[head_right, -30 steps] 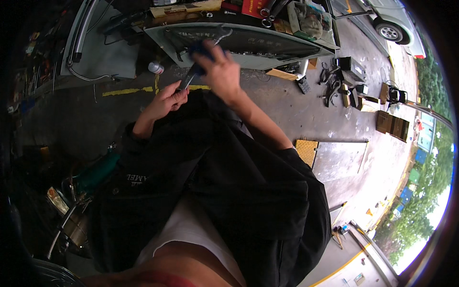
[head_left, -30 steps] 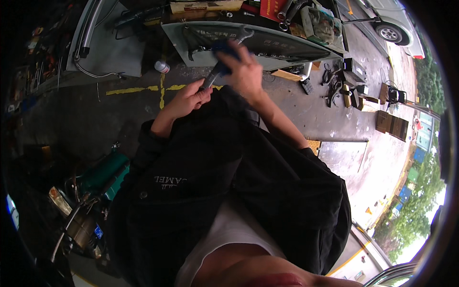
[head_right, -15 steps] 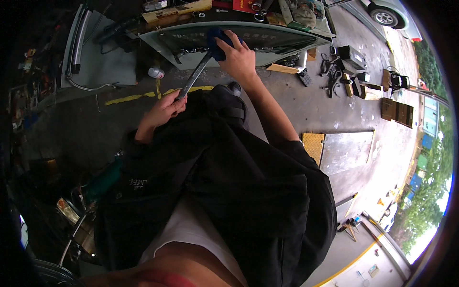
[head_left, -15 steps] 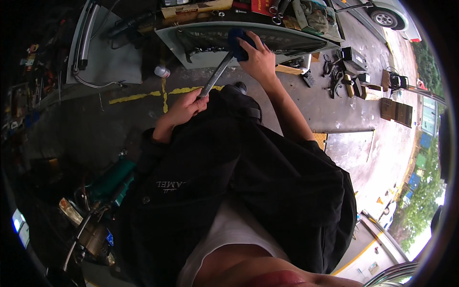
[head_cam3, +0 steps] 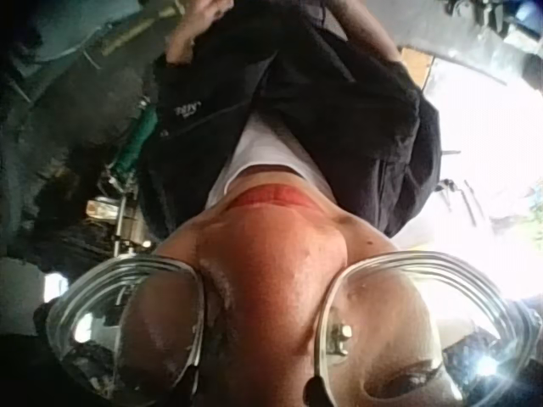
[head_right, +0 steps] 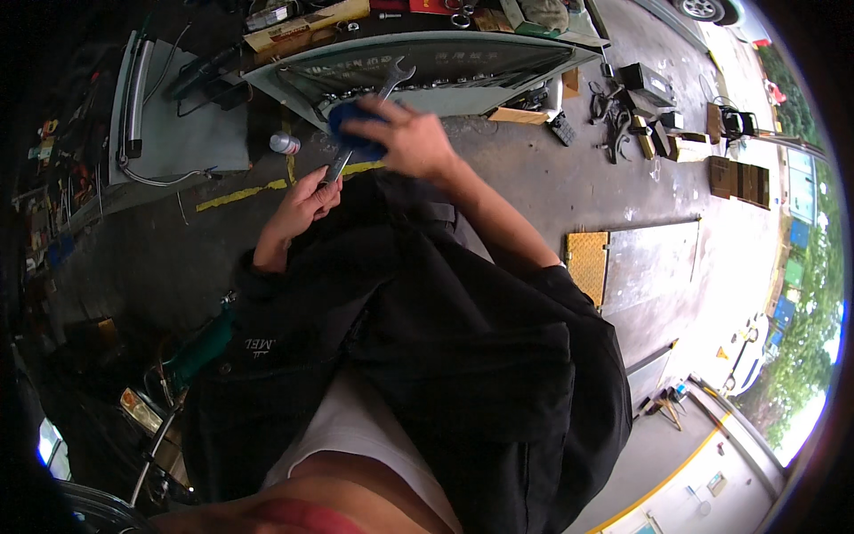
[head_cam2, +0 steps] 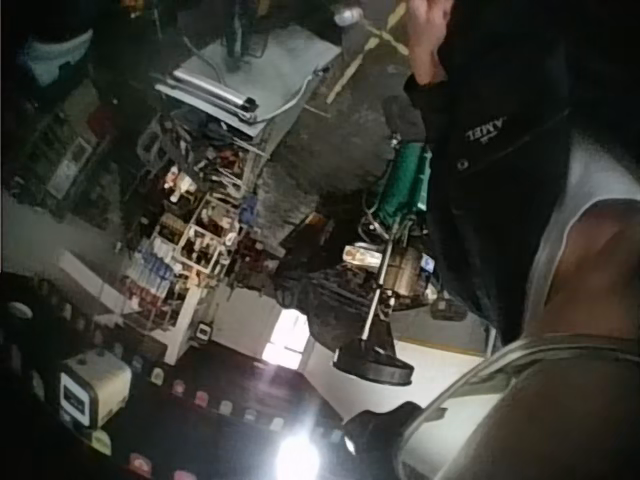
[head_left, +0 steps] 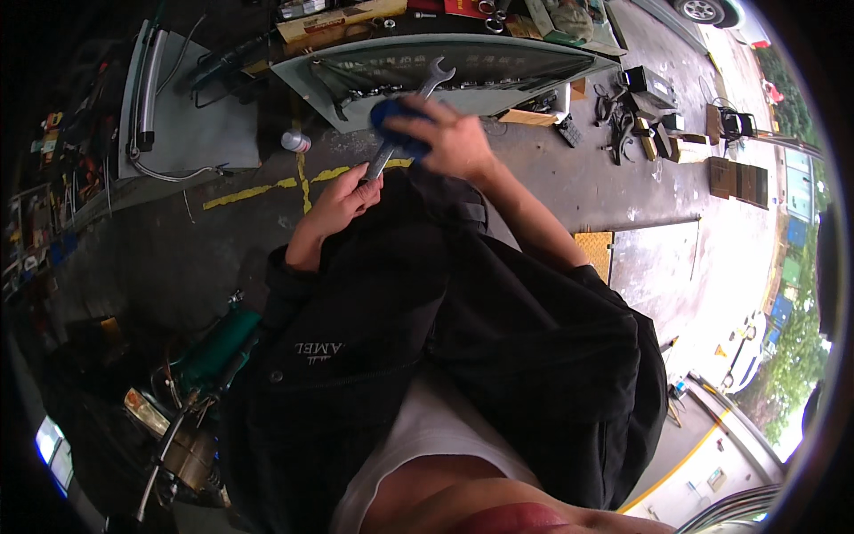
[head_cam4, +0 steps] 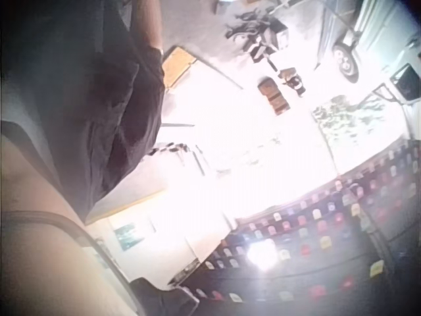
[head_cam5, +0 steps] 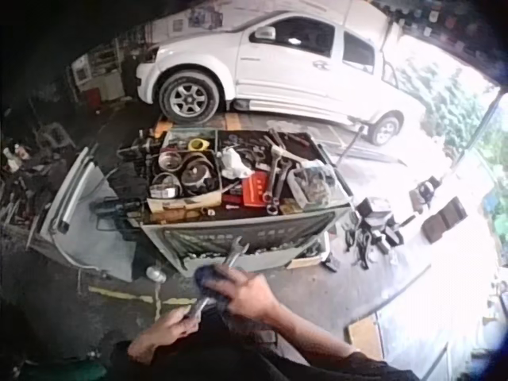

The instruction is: The person wipes multiple metal tools with a blue cloth at a workbench. They pick up each tool, wipe it, and place it back on the bench, repeating the process for several items.

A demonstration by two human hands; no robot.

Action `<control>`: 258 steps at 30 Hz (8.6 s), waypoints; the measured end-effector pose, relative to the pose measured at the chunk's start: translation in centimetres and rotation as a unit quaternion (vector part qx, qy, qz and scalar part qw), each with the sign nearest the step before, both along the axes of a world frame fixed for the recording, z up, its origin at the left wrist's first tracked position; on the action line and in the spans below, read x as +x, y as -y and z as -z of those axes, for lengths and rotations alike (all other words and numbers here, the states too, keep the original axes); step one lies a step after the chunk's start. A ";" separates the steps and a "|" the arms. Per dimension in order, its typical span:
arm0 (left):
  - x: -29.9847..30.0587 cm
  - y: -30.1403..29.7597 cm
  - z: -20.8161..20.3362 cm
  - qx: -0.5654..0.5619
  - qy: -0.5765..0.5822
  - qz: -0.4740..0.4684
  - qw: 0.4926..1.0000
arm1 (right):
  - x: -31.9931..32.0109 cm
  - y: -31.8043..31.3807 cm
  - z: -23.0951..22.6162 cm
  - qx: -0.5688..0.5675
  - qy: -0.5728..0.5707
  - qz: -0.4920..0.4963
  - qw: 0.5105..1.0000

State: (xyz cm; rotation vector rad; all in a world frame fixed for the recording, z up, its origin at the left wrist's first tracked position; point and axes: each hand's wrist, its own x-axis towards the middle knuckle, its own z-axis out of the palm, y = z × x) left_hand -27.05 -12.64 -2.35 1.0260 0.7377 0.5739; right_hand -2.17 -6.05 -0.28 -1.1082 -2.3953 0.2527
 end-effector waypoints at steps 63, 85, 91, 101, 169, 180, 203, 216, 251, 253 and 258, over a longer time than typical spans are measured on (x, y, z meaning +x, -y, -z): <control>12.3 9.0 -1.3 -0.008 -0.015 -0.017 1.000 | 12.2 9.0 1.7 0.095 0.083 0.065 0.990; 23.2 19.5 1.4 0.044 -0.044 0.015 0.998 | 23.3 19.1 3.8 -0.598 -0.522 0.048 0.606; 24.7 19.3 1.0 0.085 -0.145 0.041 0.985 | 23.4 19.7 4.9 -0.558 -0.546 0.113 0.615; 24.7 19.0 1.3 0.295 -0.335 -0.144 0.883 | 23.9 19.8 7.5 -0.265 -0.386 0.098 0.879; 29.2 -14.0 0.1 0.441 -0.185 -0.306 0.823 | 32.9 17.3 11.1 -0.238 -0.385 0.431 0.781; 31.6 -18.0 3.7 0.538 -0.336 -0.188 0.750 | 29.8 14.1 9.7 -0.241 -0.365 0.463 0.771; 28.5 -22.1 0.1 0.623 -0.294 -0.220 0.691 | 22.9 4.2 5.1 -0.237 -0.313 0.409 0.823; 24.7 -29.7 -1.2 0.533 -0.588 -0.215 0.569 | 22.7 -5.4 4.0 -0.272 -0.315 0.260 0.871; 20.1 -12.3 -2.0 -0.018 -0.193 -0.277 0.941 | 15.2 -14.8 -3.6 -0.157 -0.127 -0.245 0.948; 19.0 -10.4 -0.1 0.000 -0.218 -0.280 0.935 | 13.7 -13.2 -2.3 -0.146 -0.107 -0.239 0.954; 16.8 -7.2 2.5 -0.010 -0.192 -0.313 0.930 | 11.1 -11.0 -2.9 -0.131 -0.009 -0.249 0.960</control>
